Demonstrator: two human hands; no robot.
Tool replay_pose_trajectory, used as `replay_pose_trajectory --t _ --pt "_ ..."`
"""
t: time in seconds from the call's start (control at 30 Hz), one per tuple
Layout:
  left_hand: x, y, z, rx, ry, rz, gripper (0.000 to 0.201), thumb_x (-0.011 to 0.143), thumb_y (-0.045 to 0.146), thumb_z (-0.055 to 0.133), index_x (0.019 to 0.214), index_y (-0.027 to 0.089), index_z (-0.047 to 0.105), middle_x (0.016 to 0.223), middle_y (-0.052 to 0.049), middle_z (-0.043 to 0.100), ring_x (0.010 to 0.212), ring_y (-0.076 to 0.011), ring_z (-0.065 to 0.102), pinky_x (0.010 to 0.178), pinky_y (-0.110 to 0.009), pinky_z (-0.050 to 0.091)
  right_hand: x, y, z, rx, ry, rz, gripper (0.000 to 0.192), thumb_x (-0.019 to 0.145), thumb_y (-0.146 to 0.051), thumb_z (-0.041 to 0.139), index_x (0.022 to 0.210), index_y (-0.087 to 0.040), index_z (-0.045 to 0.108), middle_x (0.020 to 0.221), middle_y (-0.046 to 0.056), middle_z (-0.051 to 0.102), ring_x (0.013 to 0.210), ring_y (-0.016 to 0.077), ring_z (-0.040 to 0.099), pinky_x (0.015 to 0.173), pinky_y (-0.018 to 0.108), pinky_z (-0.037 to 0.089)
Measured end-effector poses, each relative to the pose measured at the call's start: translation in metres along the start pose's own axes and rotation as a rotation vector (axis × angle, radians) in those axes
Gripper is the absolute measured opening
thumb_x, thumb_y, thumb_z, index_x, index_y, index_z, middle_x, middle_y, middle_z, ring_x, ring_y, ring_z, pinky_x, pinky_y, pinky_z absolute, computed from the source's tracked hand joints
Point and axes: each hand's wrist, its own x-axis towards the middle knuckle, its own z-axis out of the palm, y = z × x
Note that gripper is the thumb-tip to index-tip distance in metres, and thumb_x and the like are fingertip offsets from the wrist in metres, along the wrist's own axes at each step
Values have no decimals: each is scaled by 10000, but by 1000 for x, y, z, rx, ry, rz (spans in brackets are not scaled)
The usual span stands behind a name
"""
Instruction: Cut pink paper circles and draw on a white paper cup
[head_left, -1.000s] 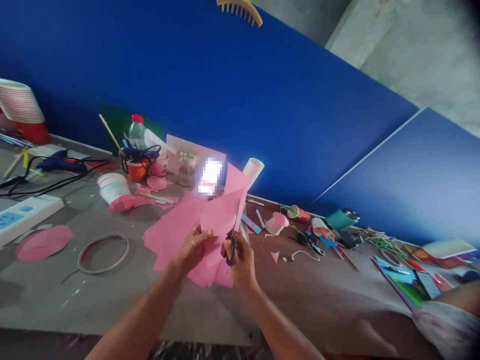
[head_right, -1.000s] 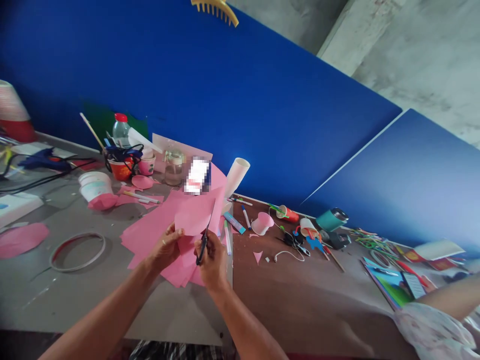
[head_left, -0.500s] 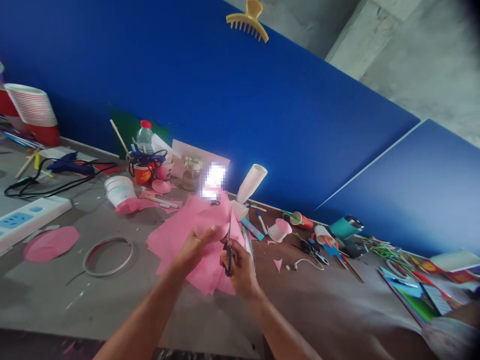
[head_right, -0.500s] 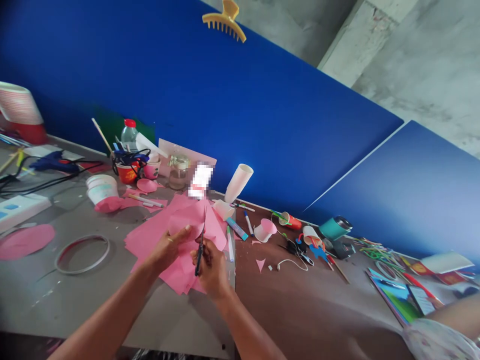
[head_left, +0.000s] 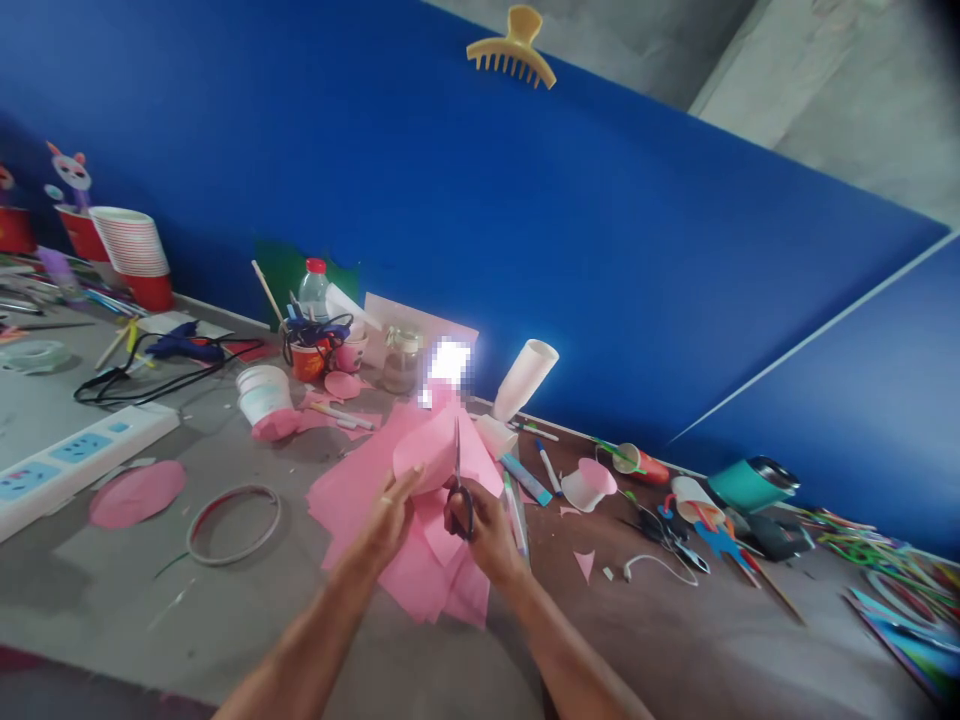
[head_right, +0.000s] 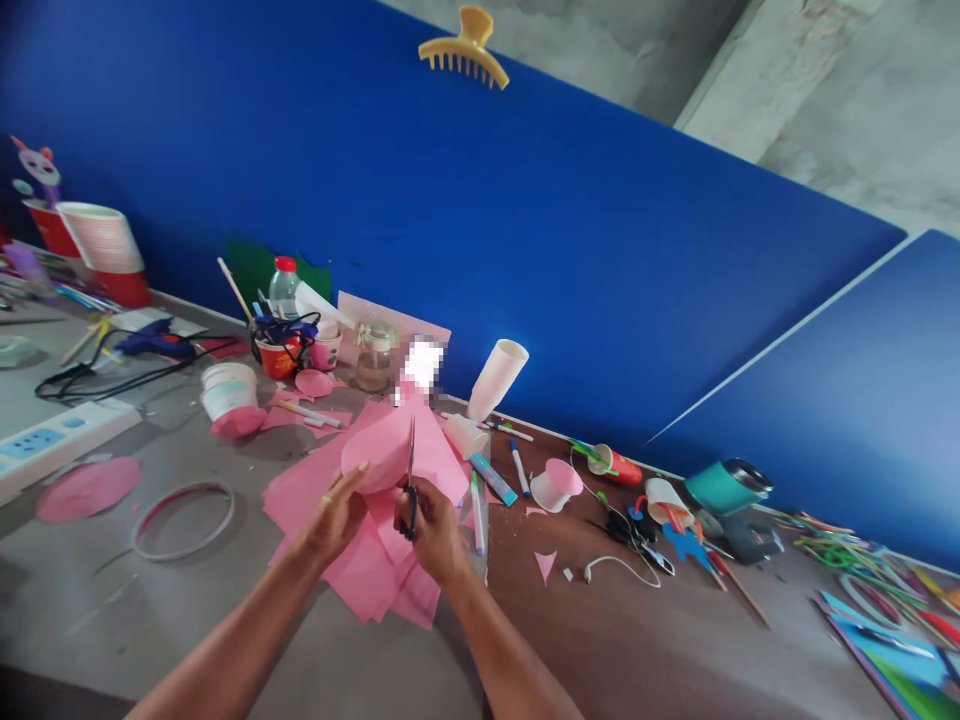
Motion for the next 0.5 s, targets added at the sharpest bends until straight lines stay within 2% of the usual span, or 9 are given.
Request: replay_pose_trajectory --t 0.1,0.23,0.3,0.37,0.5 --pt "2 12 -2 -47 -61 -21 386 715 451 772 942 141 740 924 -111 773 1041 -312 685 904 -382 530 1 1 0 35 -35 5 543 800 -703 616 879 -166 626 550 -36 510 510 103 434 492 242 364" --pt "3 27 -4 -76 -70 12 499 724 504 761 1074 151 723 1030 -110 769 1105 -309 667 956 -378 523 -2 -3 -5 7 -134 30 550 776 -734 607 759 -184 602 559 -25 519 510 102 422 480 237 350" --pt "4 30 -6 -67 -68 32 491 699 446 801 1093 167 711 1029 -96 770 1075 -297 683 934 -364 536 -4 -6 -8 -17 -166 35 552 773 -745 593 705 -198 575 554 -26 515 506 101 412 481 237 346" --pt "6 30 -8 -36 -43 28 460 664 359 841 1063 174 709 964 -81 775 1008 -282 708 891 -345 551 -5 -8 -10 -19 -183 51 533 774 -733 597 729 -202 589 556 -29 521 510 105 418 490 242 356" --pt "13 24 -14 17 84 -8 316 628 291 877 841 158 685 727 -19 735 801 -204 728 756 -263 560 -6 -13 -13 12 -204 97 461 775 -649 649 853 -195 650 572 -27 545 525 119 457 518 260 397"
